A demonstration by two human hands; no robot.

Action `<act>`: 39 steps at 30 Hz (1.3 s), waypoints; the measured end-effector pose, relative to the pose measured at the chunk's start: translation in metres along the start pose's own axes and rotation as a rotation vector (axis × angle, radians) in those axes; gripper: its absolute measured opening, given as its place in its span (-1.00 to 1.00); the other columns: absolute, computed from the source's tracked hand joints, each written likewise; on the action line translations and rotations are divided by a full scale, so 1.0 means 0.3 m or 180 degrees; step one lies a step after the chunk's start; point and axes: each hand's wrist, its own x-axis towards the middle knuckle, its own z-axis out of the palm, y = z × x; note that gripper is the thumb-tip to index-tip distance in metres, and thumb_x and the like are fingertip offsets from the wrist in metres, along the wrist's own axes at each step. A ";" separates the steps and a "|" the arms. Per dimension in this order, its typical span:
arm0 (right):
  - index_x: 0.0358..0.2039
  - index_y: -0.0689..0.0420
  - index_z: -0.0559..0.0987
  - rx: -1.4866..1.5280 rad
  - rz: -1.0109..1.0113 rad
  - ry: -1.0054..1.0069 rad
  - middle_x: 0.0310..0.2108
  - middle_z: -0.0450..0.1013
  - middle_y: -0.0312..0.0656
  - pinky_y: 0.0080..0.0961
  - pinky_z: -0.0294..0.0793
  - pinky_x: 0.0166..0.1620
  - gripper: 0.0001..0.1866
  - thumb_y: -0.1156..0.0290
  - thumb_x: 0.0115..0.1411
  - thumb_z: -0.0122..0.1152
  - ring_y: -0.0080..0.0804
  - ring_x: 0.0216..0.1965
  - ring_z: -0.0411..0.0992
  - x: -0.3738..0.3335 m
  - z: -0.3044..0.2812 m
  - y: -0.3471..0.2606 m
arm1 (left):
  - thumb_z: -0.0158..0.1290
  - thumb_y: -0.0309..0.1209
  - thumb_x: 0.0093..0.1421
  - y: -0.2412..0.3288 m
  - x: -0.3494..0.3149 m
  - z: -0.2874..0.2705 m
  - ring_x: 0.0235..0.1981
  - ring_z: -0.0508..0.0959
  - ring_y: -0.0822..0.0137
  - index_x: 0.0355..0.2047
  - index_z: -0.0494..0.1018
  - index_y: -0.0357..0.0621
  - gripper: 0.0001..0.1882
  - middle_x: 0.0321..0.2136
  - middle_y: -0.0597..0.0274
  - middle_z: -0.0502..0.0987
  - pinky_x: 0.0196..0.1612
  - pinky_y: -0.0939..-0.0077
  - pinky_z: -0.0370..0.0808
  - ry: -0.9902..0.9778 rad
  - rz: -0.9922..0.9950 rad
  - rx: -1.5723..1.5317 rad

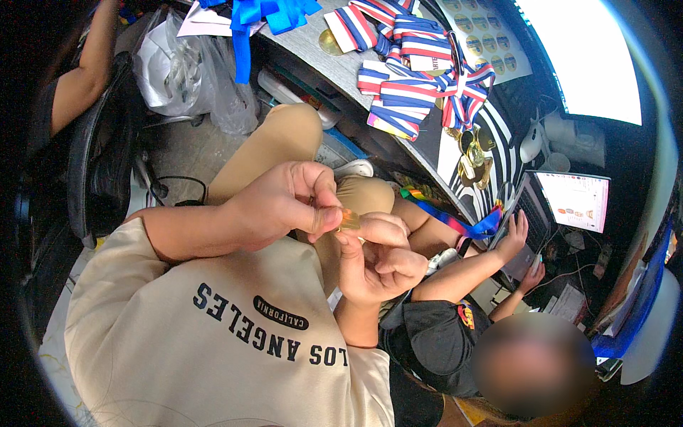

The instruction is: The person assembles medals by attaching red, white, and blue ribbons to gold medallions. They pick up ribbons and medallions from the desk, thread the ribbon through the medallion, and place the assembled medals on the desk.

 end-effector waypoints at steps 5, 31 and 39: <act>-0.25 0.13 0.24 0.0523 0.0664 0.0316 -0.27 0.50 -0.01 -0.46 0.45 -0.16 -0.50 0.67 -0.03 0.41 -0.30 -0.25 0.46 -0.020 -0.003 0.013 | 0.15 -0.54 0.15 -0.027 0.011 -0.007 -0.53 0.46 0.49 -0.46 0.39 -0.15 -0.87 -0.50 0.25 0.52 -0.44 0.63 0.39 0.0182 -0.0073 -0.0279; -0.15 0.24 0.50 0.0951 0.2884 0.0107 -0.24 0.52 -0.26 -0.70 0.48 -0.28 -0.82 0.56 0.22 0.17 -0.61 -0.27 0.47 -0.110 -0.004 -0.024 | 0.01 -0.37 0.30 -0.061 -0.038 -0.099 -0.17 0.44 0.48 -0.14 0.42 -0.13 -0.82 -0.24 0.32 0.47 0.01 0.52 0.39 0.0648 -0.0322 -0.0035; -0.19 0.22 0.52 0.0984 0.2978 0.0180 -0.27 0.48 -0.30 -0.73 0.40 -0.22 -0.85 0.57 0.21 0.18 -0.65 -0.24 0.43 -0.134 -0.033 0.002 | -0.03 -0.40 0.32 -0.067 -0.025 -0.089 -0.18 0.44 0.45 -0.10 0.43 -0.18 -0.80 -0.21 0.28 0.49 -0.01 0.53 0.38 0.0648 -0.0391 0.0316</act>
